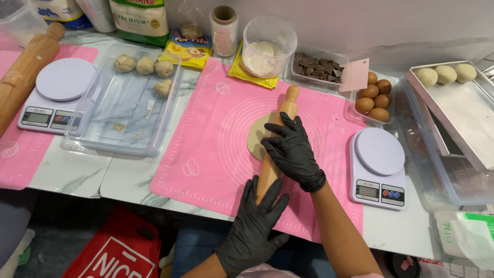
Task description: Rolling out small dough balls with a rolling pin, adding chocolate filling, and shaping them into balls.
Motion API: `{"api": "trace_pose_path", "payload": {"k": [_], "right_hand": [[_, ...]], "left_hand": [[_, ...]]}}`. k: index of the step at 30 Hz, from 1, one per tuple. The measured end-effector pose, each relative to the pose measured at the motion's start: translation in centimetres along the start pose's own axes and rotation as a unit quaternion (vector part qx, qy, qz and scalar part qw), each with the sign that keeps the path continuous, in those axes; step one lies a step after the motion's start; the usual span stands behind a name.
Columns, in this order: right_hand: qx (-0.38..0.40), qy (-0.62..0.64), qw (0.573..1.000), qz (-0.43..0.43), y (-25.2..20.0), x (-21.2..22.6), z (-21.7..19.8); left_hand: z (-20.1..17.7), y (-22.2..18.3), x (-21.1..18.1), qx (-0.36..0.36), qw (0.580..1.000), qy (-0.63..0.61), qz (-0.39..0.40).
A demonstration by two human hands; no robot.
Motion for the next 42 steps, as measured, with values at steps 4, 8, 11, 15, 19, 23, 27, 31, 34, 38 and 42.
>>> {"api": "trace_pose_path", "payload": {"k": [4, 8, 11, 15, 19, 23, 27, 31, 34, 38, 42], "right_hand": [[-0.026, -0.018, 0.999, -0.035, 0.0, -0.8, 0.1], [-0.052, -0.027, 0.995, -0.082, 0.2, -1.1, 0.0], [-0.066, 0.001, 0.995, -0.072, 0.3, -1.6, 0.0], [-0.062, 0.025, 0.997, -0.029, 0.5, -2.0, 0.5], [-0.11, -0.008, 0.991, -0.078, 0.3, -1.6, 0.8], [-0.111, -0.026, 0.99, -0.078, 0.1, -1.9, 1.2], [-0.103, -0.032, 0.991, -0.085, 0.0, -1.7, 0.9], [-0.1, -0.035, 0.991, -0.081, -0.3, -1.9, 0.7], [-0.098, -0.03, 0.992, -0.079, -0.3, -2.6, 0.8], [-0.087, -0.035, 0.992, -0.085, -0.5, -3.0, 0.7], [-0.093, -0.023, 0.992, -0.088, -0.5, -2.7, 0.3]], "left_hand": [[0.2, 0.1, -0.1, 0.009, 1.0, -0.005, 0.01], [0.2, 0.2, -0.3, 0.012, 1.0, -0.002, 0.015], [0.2, 0.3, -0.4, 0.005, 1.0, -0.001, 0.021], [0.4, 0.3, -0.4, -0.002, 1.0, -0.01, 0.014], [0.9, -0.2, 0.0, -0.055, 0.996, -0.063, -0.044], [1.1, -0.3, 0.2, -0.113, 0.985, -0.108, -0.071], [1.5, -0.1, -0.1, -0.105, 0.984, -0.123, -0.069], [1.9, 0.0, -0.3, -0.096, 0.987, -0.115, -0.061], [2.3, 0.2, -0.5, -0.081, 0.99, -0.105, -0.056], [2.8, 0.3, -0.6, -0.064, 0.991, -0.095, -0.063], [3.1, 0.4, -0.7, -0.05, 0.991, -0.101, -0.075]]}}
Point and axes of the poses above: each hand's wrist, its own y-axis towards the middle knuckle, its own z-axis out of the palm, x = y × z, the point moved 5 cm from there along y, towards the middle knuckle, and after that the axes turned 15 degrees about z, right-handed, at the moved point
